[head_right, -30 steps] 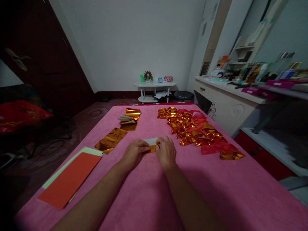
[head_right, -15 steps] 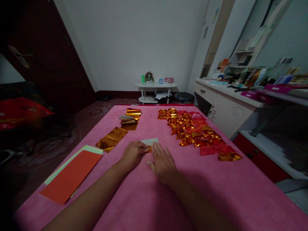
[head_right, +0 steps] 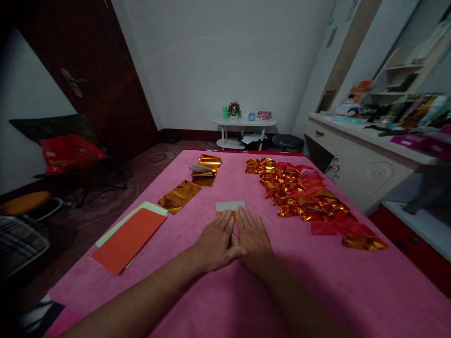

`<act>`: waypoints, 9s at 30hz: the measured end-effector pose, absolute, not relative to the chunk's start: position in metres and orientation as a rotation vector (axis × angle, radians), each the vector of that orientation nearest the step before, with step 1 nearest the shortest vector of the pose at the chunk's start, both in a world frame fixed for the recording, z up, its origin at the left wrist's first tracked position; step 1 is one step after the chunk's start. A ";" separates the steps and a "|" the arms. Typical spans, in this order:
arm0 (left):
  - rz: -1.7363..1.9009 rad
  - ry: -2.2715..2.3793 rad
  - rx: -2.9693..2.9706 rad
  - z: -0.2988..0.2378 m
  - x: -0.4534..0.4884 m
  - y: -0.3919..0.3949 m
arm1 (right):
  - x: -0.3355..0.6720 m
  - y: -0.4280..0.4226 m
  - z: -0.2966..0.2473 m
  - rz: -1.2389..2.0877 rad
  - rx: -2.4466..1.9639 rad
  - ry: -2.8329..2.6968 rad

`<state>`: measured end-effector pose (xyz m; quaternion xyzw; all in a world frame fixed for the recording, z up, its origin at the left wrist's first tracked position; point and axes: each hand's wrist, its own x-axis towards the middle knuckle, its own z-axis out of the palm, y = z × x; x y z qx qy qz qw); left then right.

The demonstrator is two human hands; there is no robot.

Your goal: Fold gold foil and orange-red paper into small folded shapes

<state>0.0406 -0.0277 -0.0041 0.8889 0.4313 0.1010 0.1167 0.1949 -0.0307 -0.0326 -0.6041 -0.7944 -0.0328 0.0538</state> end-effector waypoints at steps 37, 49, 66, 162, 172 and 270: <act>0.459 0.980 2.878 0.006 0.006 0.029 | 0.220 -0.035 -0.013 -0.075 -1.511 -2.219; 0.476 0.806 2.871 0.013 -0.008 -0.004 | 0.211 -0.044 -0.014 0.168 -1.307 -2.220; 0.496 0.649 2.880 0.001 -0.015 -0.007 | 0.210 -0.047 -0.015 0.393 -1.239 -2.100; 0.607 0.942 2.863 -0.009 0.008 -0.037 | 0.223 -0.040 -0.016 0.308 -1.184 -1.983; 0.657 0.815 2.852 -0.006 0.006 -0.035 | 0.224 -0.037 -0.014 0.307 -1.142 -2.212; 0.845 1.038 1.901 -0.017 0.021 -0.014 | 0.209 -0.021 0.019 1.013 -1.494 -1.948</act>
